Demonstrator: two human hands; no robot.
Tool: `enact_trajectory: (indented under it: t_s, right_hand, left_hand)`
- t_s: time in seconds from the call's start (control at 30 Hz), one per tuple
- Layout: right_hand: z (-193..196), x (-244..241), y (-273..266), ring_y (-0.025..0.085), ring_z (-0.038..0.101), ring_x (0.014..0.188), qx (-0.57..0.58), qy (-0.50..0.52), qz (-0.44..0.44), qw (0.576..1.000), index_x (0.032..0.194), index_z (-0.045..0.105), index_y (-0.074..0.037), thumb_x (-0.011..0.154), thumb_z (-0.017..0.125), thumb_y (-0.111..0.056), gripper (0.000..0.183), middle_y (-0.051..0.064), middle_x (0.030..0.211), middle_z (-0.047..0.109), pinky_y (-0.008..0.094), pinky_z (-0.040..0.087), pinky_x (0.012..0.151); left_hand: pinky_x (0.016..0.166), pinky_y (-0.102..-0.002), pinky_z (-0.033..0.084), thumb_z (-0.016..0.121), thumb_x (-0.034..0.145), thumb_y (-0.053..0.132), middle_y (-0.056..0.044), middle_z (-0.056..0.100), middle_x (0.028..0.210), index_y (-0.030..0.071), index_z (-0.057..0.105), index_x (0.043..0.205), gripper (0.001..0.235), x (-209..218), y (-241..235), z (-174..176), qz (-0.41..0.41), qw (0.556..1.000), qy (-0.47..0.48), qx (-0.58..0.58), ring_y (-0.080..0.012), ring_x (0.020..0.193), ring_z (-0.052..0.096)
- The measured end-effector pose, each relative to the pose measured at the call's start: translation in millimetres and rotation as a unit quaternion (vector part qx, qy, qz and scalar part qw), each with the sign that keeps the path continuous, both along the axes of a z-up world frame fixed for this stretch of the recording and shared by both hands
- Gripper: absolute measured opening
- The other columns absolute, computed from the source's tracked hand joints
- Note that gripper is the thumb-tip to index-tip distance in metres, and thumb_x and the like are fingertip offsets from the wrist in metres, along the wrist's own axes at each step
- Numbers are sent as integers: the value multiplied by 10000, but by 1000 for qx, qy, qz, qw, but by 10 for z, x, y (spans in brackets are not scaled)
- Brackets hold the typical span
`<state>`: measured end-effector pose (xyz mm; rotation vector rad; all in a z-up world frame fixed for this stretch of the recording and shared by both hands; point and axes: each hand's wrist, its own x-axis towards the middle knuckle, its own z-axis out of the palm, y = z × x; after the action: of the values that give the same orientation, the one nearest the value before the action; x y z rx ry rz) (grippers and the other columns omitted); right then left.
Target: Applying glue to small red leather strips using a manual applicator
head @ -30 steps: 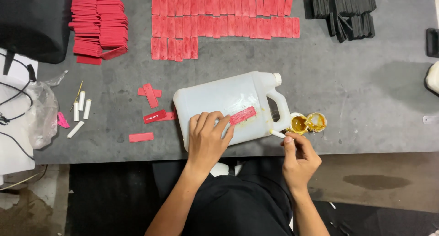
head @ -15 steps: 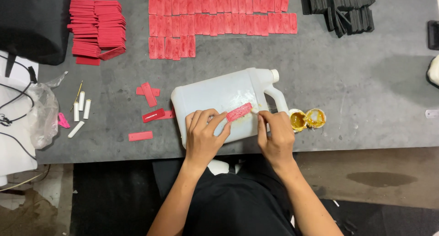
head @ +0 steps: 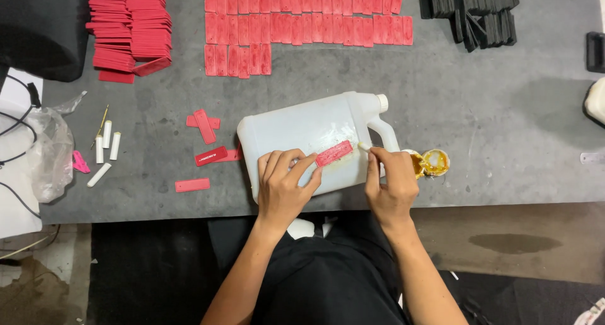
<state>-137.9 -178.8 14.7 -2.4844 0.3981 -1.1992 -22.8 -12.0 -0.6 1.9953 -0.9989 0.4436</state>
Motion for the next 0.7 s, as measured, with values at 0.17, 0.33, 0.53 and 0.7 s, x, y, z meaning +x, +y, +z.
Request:
enact_trajectory:
  t_s: [0.17, 0.33, 0.53, 0.7]
  right_hand:
    - [80, -78, -74, 256, 582, 659, 67, -33, -42, 996, 1013, 749, 7, 1014, 712, 23, 41, 107, 747, 645, 350, 509, 664]
    - [52, -139, -106, 201, 568, 678, 180, -70, -45, 980, 1043, 730, 18, 1060, 672, -8, 65, 115, 764, 666, 341, 496, 682]
    - [-16, -106, -141, 166, 612, 739, 292, -74, -67, 951, 1069, 728, 33, 1066, 671, -18, 76, 130, 780, 694, 325, 526, 746]
    - [-42, -31, -275, 171, 659, 825, 342, -75, -56, 935, 1110, 703, 34, 1090, 659, -40, 88, 127, 828, 693, 327, 541, 822]
  left_hand:
    - [831, -364, 473, 828, 834, 195, -2, 641, 888, 140, 765, 1011, 196, -11, 0, -7, 6, 1000, 1, -1, -184, 778, 583]
    - [855, -359, 465, 820, 842, 173, 28, 677, 845, 158, 762, 1025, 193, -42, -18, 89, -9, 999, 45, -2, -170, 823, 648]
    - [876, -324, 471, 798, 844, 100, 17, 778, 792, 172, 782, 1041, 210, -9, -59, 325, -45, 962, 265, -41, -167, 794, 685]
    - [762, -295, 545, 829, 826, 131, -45, 805, 817, 146, 796, 1061, 238, 233, -120, 300, -56, 898, 425, -103, -134, 743, 658]
